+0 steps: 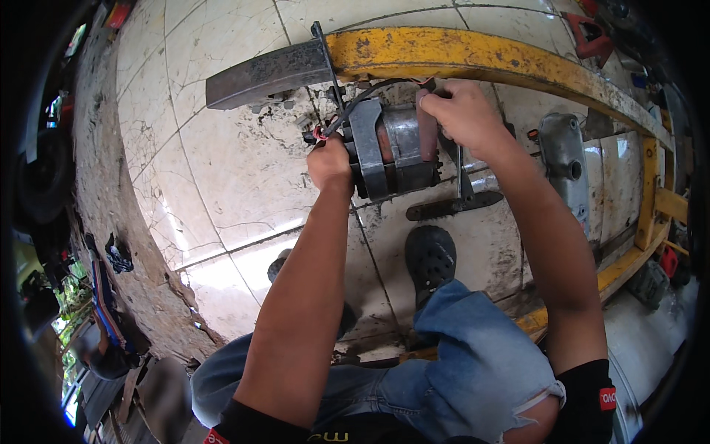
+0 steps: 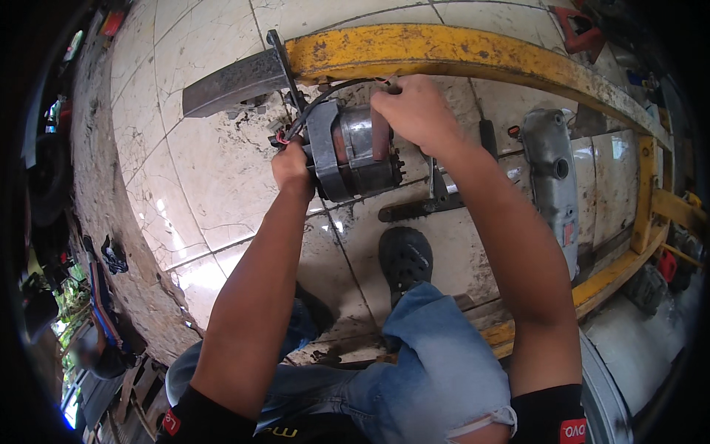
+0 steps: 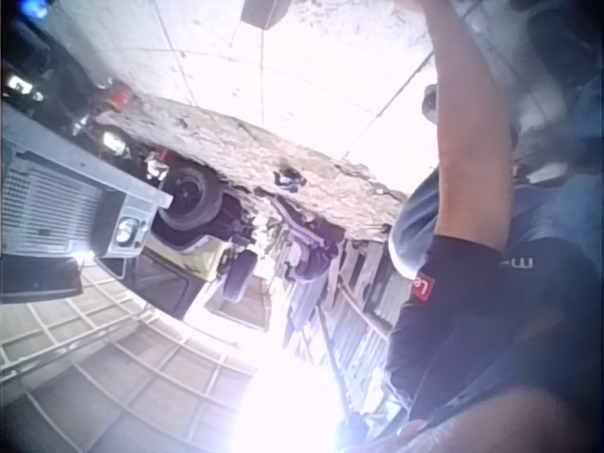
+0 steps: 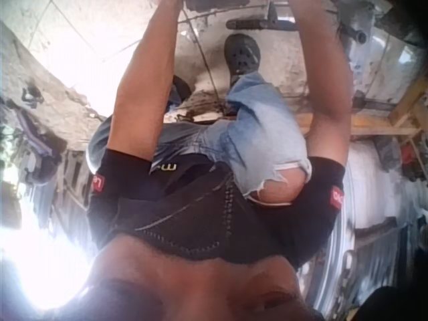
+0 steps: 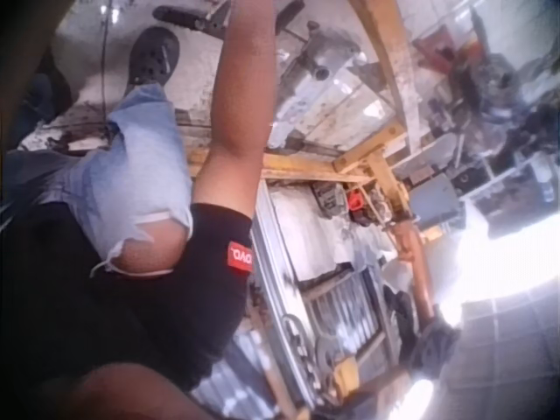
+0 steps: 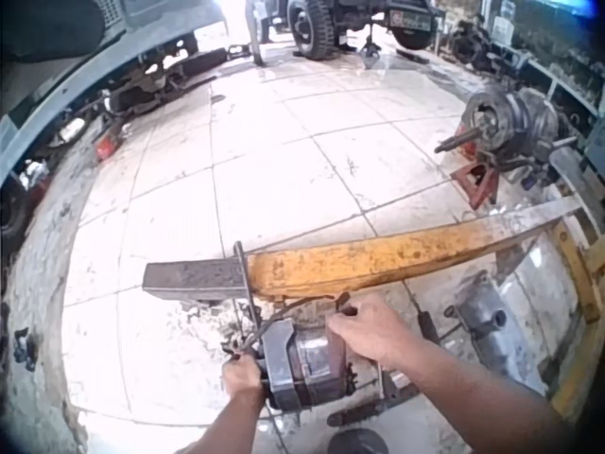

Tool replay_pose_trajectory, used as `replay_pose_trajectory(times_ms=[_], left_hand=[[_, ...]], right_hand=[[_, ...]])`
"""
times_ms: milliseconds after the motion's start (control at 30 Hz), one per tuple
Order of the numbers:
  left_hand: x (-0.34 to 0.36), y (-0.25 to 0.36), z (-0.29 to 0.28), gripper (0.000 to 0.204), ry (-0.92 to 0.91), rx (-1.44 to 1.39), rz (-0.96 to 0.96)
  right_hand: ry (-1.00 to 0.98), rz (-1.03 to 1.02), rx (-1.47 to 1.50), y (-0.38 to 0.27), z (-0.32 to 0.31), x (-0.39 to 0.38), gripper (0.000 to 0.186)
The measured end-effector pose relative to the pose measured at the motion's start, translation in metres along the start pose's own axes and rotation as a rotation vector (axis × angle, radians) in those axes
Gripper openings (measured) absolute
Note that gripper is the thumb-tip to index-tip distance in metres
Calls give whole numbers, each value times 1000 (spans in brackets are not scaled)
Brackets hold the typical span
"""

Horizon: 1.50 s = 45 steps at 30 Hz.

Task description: The person sits on the floor and works on a small electric motor, using a screwdriver to loosen and tighten screws on the motor housing. They rotate the motor to access different sides and continue adjusting components throughout the clip.

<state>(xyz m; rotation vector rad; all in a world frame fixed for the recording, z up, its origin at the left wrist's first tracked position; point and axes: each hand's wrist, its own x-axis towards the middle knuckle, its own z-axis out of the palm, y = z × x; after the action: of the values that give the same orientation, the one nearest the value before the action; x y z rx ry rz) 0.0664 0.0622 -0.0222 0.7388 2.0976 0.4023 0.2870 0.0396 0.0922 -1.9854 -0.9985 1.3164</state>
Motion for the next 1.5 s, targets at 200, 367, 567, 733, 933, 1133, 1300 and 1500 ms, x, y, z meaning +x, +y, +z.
replay_pose_trajectory(times_ms=[200,367,567,733,933,1133,1300,1500], left_hand=[[7,-7,0,50,22,-14,-4],[4,-6,3,50,17,-11,-23],[15,-12,-3,50,28,-44,-21],[-5,0,-2,50,25,19,13],[-2,0,-6,51,14,7,-10],[-12,7,-7,51,16,66,20],[-8,5,-8,51,22,53,13],[-8,5,-4,50,26,90,30]], right_hand=[[-248,89,23,-8,4,-19,33],[47,-178,-267,13,27,0,34],[-244,138,41,-13,-4,19,37],[-317,143,-54,-13,5,30,31],[-306,166,-80,-25,20,34,20],[-161,151,-11,-21,37,36,18],[-273,183,-54,-21,24,35,18],[-242,129,-25,-13,30,45,16]])
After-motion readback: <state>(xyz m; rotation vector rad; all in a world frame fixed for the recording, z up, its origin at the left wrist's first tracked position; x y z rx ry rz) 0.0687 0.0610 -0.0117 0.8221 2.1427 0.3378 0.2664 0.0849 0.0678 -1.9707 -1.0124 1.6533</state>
